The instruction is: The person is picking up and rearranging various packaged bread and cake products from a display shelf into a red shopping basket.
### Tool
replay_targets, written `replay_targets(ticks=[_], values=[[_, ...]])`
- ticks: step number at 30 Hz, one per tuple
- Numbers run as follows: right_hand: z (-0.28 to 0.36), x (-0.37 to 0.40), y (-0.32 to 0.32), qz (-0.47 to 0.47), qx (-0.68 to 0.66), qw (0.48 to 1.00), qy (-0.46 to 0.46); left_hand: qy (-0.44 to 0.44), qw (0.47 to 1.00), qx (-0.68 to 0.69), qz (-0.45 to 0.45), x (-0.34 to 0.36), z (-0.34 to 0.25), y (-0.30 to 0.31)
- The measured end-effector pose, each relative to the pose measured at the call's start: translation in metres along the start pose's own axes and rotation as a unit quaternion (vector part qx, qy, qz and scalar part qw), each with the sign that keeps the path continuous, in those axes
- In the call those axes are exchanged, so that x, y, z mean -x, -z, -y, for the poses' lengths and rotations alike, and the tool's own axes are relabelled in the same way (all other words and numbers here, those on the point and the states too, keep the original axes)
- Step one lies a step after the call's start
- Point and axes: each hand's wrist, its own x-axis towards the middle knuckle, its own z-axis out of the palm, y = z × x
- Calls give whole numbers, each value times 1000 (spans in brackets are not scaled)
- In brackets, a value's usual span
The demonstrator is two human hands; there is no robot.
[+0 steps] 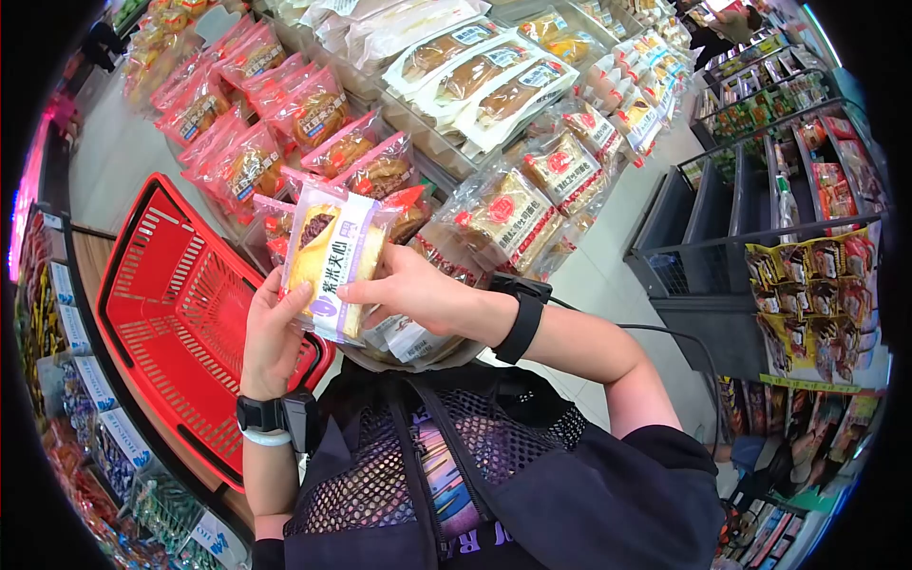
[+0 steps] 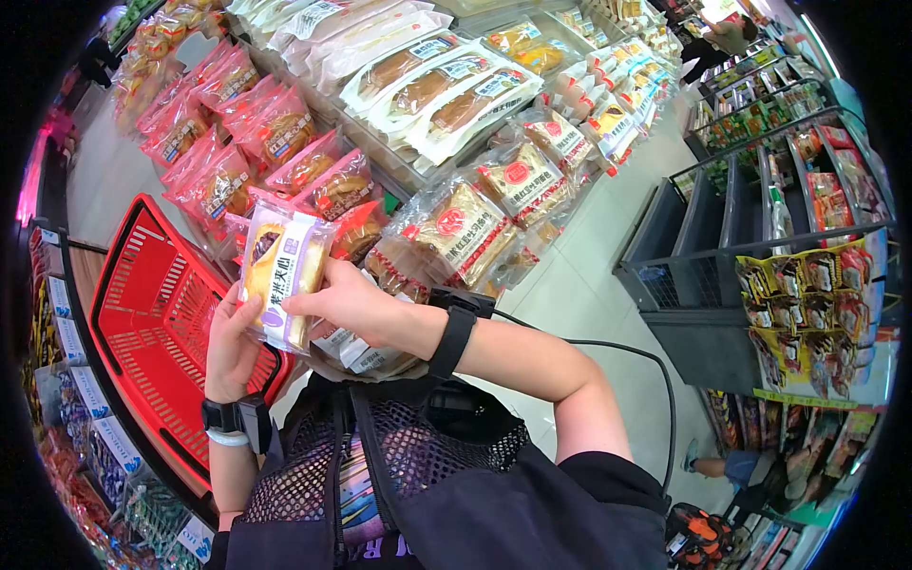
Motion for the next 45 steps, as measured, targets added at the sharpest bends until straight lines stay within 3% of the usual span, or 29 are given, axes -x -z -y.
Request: replay_targets(ticks=[5, 7, 9, 10, 11, 15, 17, 19, 22, 26, 27, 28, 30, 31, 33, 38, 43, 45], values=[[-9, 3, 12, 4, 78, 996, 34, -14, 997, -52, 62, 3, 1, 10], [-17, 6, 12, 15, 50, 995, 86, -16, 995, -70, 73, 7, 0, 1], [-13, 15, 10, -16, 273, 925, 265, -17, 992, -87, 85, 8, 0, -1], [-15, 11, 14, 3, 415, 825, 385, -23, 978, -154, 136, 6, 0, 4], [-14, 13, 12, 2, 415, 824, 386, -29, 957, -221, 188, 4, 0, 6], [-7, 25, 12, 24, 467, 802, 372, -36, 961, -210, 175, 3, 1, 8], [17, 36, 26, 46, 436, 826, 355, -76, 956, -203, 197, 7, -1, 12], [41, 48, 57, -11, 398, 868, 297, -82, 983, -150, 72, 12, -1, 19], [70, 54, 130, -224, 338, 867, 291, -66, 998, 9, -2, 4, -1, 33], [91, 60, 275, -545, 416, 671, 282, -55, 998, -15, -8, 6, 0, 35], [96, 67, 297, -601, 376, 655, 262, -56, 998, -15, -6, 6, 0, 33], [101, 76, 313, -658, 397, 604, 209, -51, 998, -21, 1, 6, 0, 31], [93, 80, 386, -734, 317, 576, 171, -56, 998, -34, -10, 4, 3, 28], [94, 83, 391, -732, 316, 578, 170, -57, 998, -35, -12, 4, 4, 27], [92, 89, 400, -798, 295, 521, 72, -59, 998, -32, -15, 3, 5, 24], [91, 93, 418, -774, 343, 531, 26, -60, 997, -33, -25, -1, 9, 19], [109, 94, 390, -733, 329, 592, -67, -60, 997, -38, -31, -6, 9, 13], [110, 91, 395, -744, 339, 571, -74, -55, 998, -36, -20, -7, 8, 12]])
